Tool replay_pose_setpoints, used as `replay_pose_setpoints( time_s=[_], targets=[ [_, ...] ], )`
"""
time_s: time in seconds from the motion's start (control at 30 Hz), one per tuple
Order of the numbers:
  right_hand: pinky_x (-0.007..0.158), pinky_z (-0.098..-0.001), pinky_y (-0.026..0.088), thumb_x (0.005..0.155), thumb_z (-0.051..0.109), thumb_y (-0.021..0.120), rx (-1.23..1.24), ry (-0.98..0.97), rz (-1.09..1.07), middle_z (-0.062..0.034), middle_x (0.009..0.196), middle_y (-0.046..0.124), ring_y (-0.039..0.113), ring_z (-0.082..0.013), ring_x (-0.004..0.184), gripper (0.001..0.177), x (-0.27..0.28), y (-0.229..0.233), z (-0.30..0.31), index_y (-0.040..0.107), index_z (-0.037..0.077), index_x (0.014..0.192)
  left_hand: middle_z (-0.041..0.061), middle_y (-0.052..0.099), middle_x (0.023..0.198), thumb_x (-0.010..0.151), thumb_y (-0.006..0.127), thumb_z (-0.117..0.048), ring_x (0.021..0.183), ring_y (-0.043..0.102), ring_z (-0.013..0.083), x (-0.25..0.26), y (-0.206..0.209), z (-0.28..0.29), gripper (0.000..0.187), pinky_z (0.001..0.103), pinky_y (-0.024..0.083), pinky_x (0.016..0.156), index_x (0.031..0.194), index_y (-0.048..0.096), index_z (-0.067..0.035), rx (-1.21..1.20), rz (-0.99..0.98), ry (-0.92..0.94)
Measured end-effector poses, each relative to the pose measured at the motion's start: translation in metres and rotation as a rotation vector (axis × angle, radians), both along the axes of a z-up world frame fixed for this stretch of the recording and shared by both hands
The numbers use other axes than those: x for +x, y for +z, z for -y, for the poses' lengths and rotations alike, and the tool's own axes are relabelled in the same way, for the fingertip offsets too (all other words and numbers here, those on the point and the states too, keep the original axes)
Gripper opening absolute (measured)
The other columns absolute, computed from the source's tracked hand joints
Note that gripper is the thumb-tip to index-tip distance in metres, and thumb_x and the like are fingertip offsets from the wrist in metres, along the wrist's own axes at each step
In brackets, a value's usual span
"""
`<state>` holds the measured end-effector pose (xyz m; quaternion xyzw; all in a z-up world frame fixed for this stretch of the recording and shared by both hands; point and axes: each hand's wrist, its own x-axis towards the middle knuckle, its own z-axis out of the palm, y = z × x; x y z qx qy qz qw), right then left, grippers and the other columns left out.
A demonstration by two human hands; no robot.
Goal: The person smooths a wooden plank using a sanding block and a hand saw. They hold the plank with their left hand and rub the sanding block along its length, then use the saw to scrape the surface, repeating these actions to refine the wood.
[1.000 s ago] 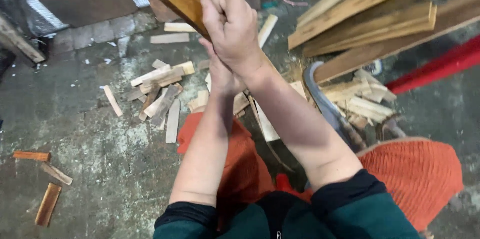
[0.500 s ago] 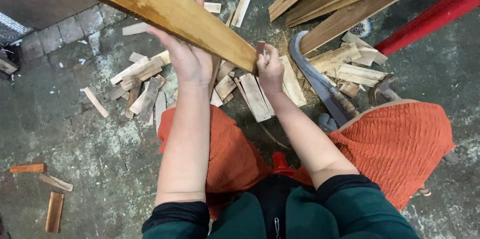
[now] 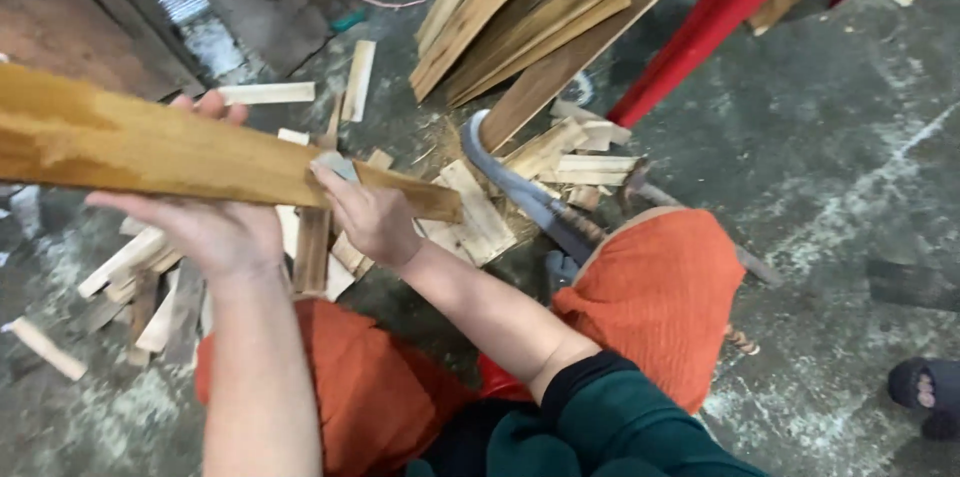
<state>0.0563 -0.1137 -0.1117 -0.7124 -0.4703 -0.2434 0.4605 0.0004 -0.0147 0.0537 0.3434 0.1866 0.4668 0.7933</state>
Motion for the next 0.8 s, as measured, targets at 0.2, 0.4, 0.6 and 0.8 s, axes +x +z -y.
replay_pose_setpoints(
  time_s=[0.2,0.4,0.6,0.8],
  targets=[
    [0.046,-0.0365,0.064,0.104,0.029,0.055,-0.409,-0.192,-0.556,-0.0095,0.093,0.068,0.067,-0.0242,0.062,0.030,0.038,-0.123,0.064,0.053,0.027,0.134,0.010,0.071,0.108,0.053,0.061,-0.078,0.110,0.070,0.0243,-0.001,0.010,0.011,0.093,0.041,0.057,0.112,0.115,0.064,-0.009,0.049,0.018,-0.031],
    [0.078,-0.0455,0.052,0.105,0.035,0.031,-0.464,-0.372,-1.235,-0.0145,0.117,0.064,0.065,-0.0343,0.097,0.043,0.037,-0.106,0.028,0.064,0.020,0.129,0.007,0.066,0.103,0.056,0.053,-0.080,0.104,0.065,0.0194,0.005,0.014,0.019,0.089,0.036,0.054,0.106,0.108,0.065,-0.009,0.113,0.008,-0.045],
    [0.037,-0.0223,0.041,0.108,0.017,0.054,-0.004,0.121,-0.244,-0.0120,0.110,0.078,0.057,-0.0097,0.047,0.029,-0.002,-0.007,-0.007,0.060,0.008,0.135,0.009,0.068,0.100,0.045,0.058,-0.079,0.095,0.070,0.0223,0.008,0.012,0.013,0.096,0.042,0.058,0.112,0.106,0.068,-0.006,0.003,-0.028,0.112],
    [0.031,-0.0193,0.028,0.113,0.019,0.033,-0.140,0.036,-0.256,0.0046,0.071,0.055,0.039,-0.0033,0.042,0.032,0.042,-0.070,0.021,0.061,0.006,0.120,0.008,0.068,0.116,0.045,0.062,-0.075,0.098,0.071,0.0209,0.000,0.001,-0.003,0.104,0.037,0.063,0.103,0.122,0.060,-0.005,-0.037,-0.060,0.189]
  ],
)
